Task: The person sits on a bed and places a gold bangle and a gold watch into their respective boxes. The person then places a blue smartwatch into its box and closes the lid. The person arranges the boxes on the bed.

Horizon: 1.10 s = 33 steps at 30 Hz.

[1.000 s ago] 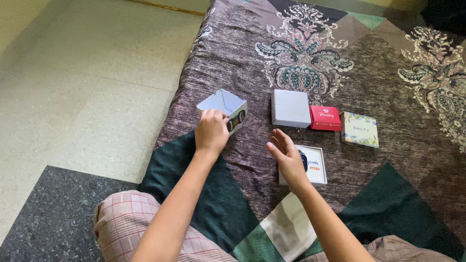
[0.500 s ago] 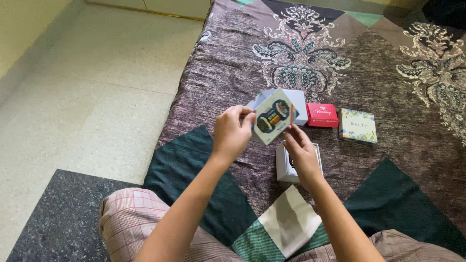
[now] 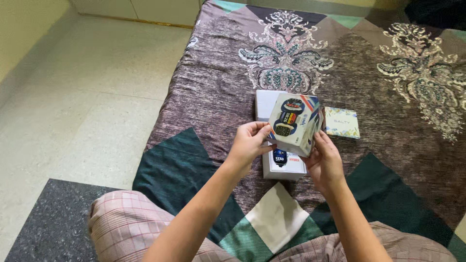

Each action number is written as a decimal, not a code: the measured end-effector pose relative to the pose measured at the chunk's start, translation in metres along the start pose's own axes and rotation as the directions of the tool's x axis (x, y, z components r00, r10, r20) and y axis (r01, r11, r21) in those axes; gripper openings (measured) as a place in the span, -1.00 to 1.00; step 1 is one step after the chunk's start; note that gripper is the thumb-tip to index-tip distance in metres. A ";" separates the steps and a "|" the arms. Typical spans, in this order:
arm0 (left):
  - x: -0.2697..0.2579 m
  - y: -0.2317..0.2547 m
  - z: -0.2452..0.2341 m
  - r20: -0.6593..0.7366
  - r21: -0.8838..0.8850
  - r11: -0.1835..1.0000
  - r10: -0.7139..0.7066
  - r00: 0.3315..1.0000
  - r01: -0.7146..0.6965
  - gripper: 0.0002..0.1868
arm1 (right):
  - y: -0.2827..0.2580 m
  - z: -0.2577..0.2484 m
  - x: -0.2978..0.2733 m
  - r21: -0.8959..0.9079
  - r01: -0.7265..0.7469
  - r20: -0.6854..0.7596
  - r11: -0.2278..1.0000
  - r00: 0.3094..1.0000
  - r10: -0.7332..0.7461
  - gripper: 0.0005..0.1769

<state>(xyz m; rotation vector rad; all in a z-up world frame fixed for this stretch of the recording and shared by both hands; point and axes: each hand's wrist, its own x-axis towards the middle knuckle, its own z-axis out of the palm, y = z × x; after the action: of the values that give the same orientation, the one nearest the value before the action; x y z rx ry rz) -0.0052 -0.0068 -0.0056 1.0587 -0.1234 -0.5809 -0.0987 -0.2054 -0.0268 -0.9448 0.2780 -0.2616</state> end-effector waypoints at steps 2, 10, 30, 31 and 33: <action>-0.001 -0.007 0.007 -0.003 0.021 1.000 -0.017 1.000 0.017 -0.69 | -0.008 -0.006 -0.004 -0.032 0.018 -0.049 0.999 0.999 -0.020 -0.64; 0.005 -0.043 0.010 -0.054 0.363 0.932 0.022 0.998 -0.001 -0.38 | -0.026 -0.017 -0.015 -0.300 0.008 -0.171 0.954 0.983 -0.063 -0.58; -0.002 -0.042 0.008 -0.142 0.711 0.698 0.030 0.989 0.081 -0.33 | -0.018 -0.028 -0.003 -0.574 -0.214 -0.170 0.790 0.975 0.140 -0.40; -0.002 -0.043 0.007 -0.143 0.722 0.687 0.033 0.989 0.082 -0.34 | -0.018 -0.030 -0.003 -0.583 -0.208 -0.163 0.785 0.977 0.138 -0.40; -0.001 -0.048 0.004 -0.154 0.742 0.663 0.022 0.988 0.101 -0.33 | -0.017 -0.034 -0.004 -0.599 -0.198 -0.150 0.776 0.980 0.134 -0.40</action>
<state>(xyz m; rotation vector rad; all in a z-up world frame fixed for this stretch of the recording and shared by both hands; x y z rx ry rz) -0.0261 -0.0264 -0.0439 1.9263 -0.2191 -0.4863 -0.1161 -0.2391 -0.0314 -1.5485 0.5578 -0.0450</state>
